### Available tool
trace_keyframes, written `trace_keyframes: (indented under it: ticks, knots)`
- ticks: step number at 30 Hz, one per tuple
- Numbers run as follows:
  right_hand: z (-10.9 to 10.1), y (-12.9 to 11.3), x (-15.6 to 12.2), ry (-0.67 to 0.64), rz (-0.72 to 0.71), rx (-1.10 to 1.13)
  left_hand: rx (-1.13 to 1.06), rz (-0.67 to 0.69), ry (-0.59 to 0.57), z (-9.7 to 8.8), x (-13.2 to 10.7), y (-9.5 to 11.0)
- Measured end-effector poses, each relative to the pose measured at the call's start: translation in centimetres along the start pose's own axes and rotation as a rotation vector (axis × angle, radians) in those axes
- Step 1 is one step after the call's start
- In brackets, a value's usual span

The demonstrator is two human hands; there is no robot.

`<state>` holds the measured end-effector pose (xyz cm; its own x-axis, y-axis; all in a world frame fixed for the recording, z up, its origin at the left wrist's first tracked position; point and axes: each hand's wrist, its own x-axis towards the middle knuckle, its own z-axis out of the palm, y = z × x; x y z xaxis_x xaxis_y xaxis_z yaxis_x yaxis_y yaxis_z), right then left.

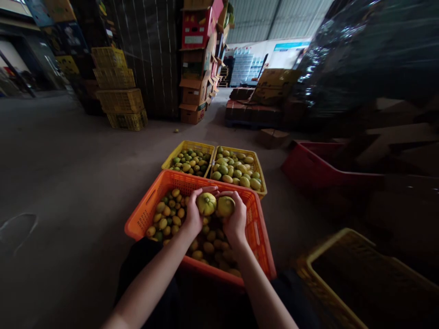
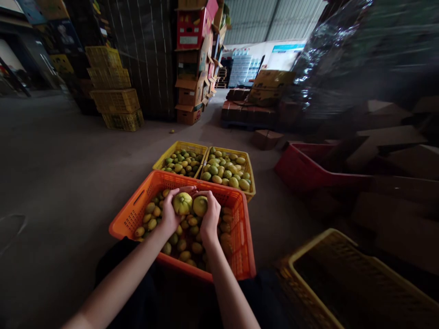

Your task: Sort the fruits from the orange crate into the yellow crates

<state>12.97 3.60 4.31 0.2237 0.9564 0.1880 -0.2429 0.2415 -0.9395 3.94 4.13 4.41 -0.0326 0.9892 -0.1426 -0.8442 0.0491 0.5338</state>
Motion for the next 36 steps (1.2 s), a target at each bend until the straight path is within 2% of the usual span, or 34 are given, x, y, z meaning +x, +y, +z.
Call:
trace_keyframes:
  ticks: [4, 8, 13, 19, 25, 28, 33, 36]
  knots:
    - [-0.2, -0.6, -0.1, -0.050, 0.036, 0.073, 0.022, 0.052, -0.083, 0.3, 0.1, 0.5]
    - [-0.1, -0.7, -0.4, -0.104, 0.050, 0.136, 0.045, 0.094, -0.106, 0.2, 0.0, 0.8]
    - [0.0, -0.7, -0.6, -0.160, -0.004, 0.204, 0.018, 0.060, -0.105, 0.2, -0.2, 1.3]
    - [-0.2, -1.2, -1.1, -0.229, -0.100, 0.159, -0.003, 0.066, -0.194, 0.2, -0.4, 1.7]
    - [-0.3, -1.4, -1.3, -0.264, -0.099, 0.169, 0.142, 0.157, -0.289, 0.0, -0.4, 1.8]
    - [-0.4, -1.2, -1.2, -0.264, -0.097, 0.174, 0.180, 0.167, -0.276, -0.1, -0.4, 1.7]
    - [-0.3, -0.8, -1.0, -0.253, -0.105, 0.198, 0.114, 0.116, -0.232, 0.0, -0.3, 1.7]
    - [-0.2, -0.3, -0.6, -0.136, -0.066, 0.157, 0.075, 0.039, -0.154, 0.0, -0.1, 1.6]
